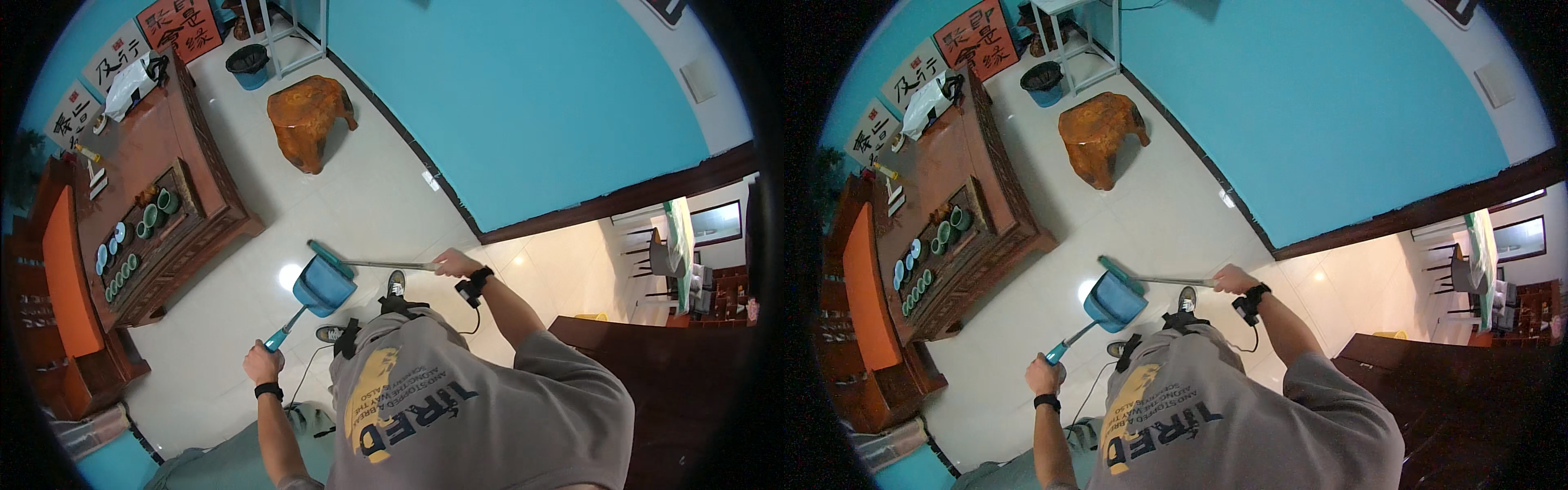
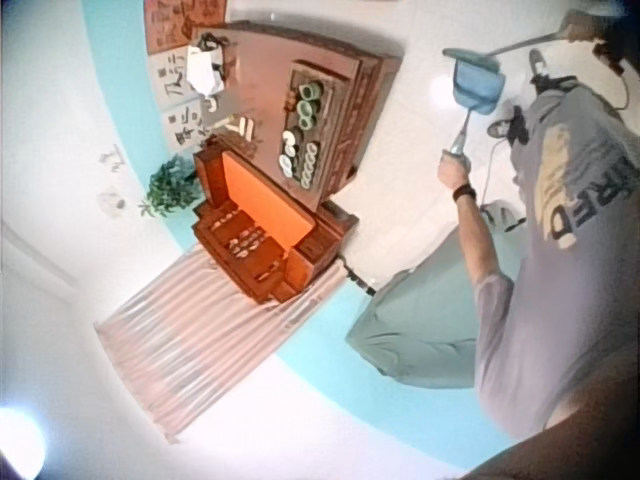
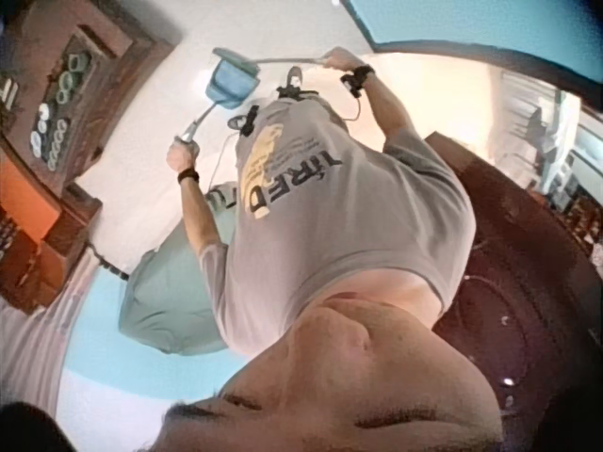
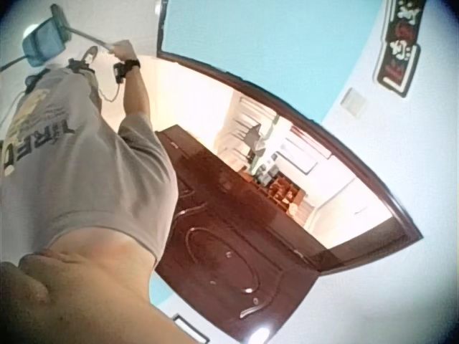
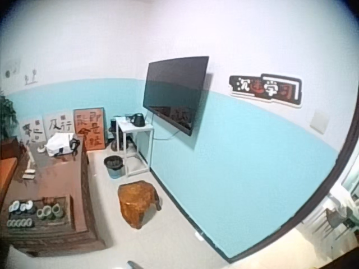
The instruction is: The person sweeps the tiled floor using a broom and a dustpan, moving debris from the area near a bed and a wooden table toward the center of the room.
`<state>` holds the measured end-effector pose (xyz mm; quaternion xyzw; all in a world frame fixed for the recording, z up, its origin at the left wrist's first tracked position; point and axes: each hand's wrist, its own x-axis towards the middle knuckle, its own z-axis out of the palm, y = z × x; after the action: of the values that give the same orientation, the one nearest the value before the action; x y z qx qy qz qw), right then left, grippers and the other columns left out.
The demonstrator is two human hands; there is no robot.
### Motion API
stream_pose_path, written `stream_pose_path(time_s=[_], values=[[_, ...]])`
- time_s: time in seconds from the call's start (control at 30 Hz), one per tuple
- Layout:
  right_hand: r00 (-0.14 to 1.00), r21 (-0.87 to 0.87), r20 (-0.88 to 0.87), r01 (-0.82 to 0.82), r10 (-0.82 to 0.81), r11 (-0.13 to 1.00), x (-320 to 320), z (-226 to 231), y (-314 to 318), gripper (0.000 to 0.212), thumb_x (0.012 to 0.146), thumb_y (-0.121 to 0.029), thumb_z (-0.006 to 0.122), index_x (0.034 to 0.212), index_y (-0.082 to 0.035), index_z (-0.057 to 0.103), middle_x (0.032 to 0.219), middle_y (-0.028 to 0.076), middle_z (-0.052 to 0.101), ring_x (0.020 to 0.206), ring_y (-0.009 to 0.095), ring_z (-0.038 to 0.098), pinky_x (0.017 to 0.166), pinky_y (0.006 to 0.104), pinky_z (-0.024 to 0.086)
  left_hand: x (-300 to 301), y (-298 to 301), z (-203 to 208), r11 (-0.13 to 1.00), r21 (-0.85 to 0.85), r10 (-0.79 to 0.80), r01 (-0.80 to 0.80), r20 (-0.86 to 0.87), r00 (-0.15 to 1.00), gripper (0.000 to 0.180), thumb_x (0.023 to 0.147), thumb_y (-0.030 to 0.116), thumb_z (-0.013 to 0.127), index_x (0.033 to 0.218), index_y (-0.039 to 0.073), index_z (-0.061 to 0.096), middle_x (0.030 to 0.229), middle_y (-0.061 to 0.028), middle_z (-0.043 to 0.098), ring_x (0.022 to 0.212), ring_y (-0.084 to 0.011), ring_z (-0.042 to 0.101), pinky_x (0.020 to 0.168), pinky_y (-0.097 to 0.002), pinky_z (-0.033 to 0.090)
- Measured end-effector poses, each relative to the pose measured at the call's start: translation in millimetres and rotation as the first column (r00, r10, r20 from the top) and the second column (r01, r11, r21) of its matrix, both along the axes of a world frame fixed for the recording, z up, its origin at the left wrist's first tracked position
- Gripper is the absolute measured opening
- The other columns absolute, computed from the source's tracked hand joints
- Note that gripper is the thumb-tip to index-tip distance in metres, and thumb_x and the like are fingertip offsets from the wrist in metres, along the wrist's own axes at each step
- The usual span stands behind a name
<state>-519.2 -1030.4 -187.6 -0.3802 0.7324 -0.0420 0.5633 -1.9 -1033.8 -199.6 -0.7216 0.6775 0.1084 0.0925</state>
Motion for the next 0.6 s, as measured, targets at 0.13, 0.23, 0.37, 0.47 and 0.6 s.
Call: stream_pose_path(time_s=[0.13, 0.23, 0.37, 0.47, 0.6], values=[[0.965, -0.018, -0.058, 0.254, -0.254, 0.967, -37, 16, -2, 0.033, 0.064, -0.012, 0.066, 0.093, 0.002, 0.059, 0.05, 0.004, 0.047, 0.037, 0.008, 0.036, 0.033, 0.0229, 0.025, -1, 7, -7, 1.0, -0.016, 0.009, -0.009, -0.006, 1.0, 0.013, 0.061, 0.019, 0.059, 0.065, 0.007, 0.055, 0.065, -0.0133, 0.06, 0.058, -0.0312, 0.059, 0.055, -0.0388, 0.048], [0.904, -0.085, -0.144, 0.394, -0.403, 0.915, -69, 14, 0, 0.031, 0.068, -0.009, 0.064, 0.097, 0.002, 0.058, 0.05, 0.002, 0.046, 0.035, 0.007, 0.035, 0.031, 0.0227, 0.025, -9, 17, -4, 0.996, -0.035, 0.086, -0.085, 0.004, 0.996, 0.012, 0.06, 0.018, 0.058, 0.065, 0.008, 0.055, 0.065, -0.0141, 0.059, 0.06, -0.0309, 0.059, 0.055, -0.0399, 0.047], [0.886, -0.056, -0.265, 0.379, -0.38, 0.924, -91, 3, -19, 0.016, 0.072, -0.011, 0.061, 0.065, -0.001, 0.05, 0.048, 0.005, 0.044, 0.032, 0.011, 0.033, 0.03, 0.0261, 0.025, -14, 26, 0, 0.986, -0.056, 0.159, -0.16, -0.023, 0.987, 0.011, 0.058, 0.016, 0.058, 0.062, 0.007, 0.053, 0.067, -0.0141, 0.059, 0.06, -0.0319, 0.058, 0.054, -0.0407, 0.047], [0.692, 0.018, -0.097, 0.72, -0.715, 0.694, -132, -18, -47, 0.017, 0.073, -0.009, 0.057, 0.06, -0.001, 0.048, 0.046, 0.007, 0.043, 0.03, 0.013, 0.032, 0.029, 0.0278, 0.02, -31, 22, 11, 0.96, -0.079, 0.266, -0.27, -0.051, 0.963, 0.013, 0.056, 0.016, 0.059, 0.064, 0.006, 0.054, 0.066, -0.0136, 0.058, 0.059, -0.0333, 0.057, 0.055, -0.0409, 0.046], [0.905, -0.1, -0.261, 0.321, -0.336, 0.942, -156, -28, -130, 0.023, 0.071, -0.012, 0.056, 0.052, -0.001, 0.047, 0.042, 0.011, 0.043, 0.03, 0.018, 0.035, 0.028, 0.0308, 0.022, -46, 37, 6, 0.891, -0.127, 0.435, -0.436, -0.04, 0.9, 0.014, 0.064, 0.018, 0.058, 0.067, 0.004, 0.057, 0.067, -0.0149, 0.059, 0.06, -0.034, 0.057, 0.054, -0.0418, 0.046]])
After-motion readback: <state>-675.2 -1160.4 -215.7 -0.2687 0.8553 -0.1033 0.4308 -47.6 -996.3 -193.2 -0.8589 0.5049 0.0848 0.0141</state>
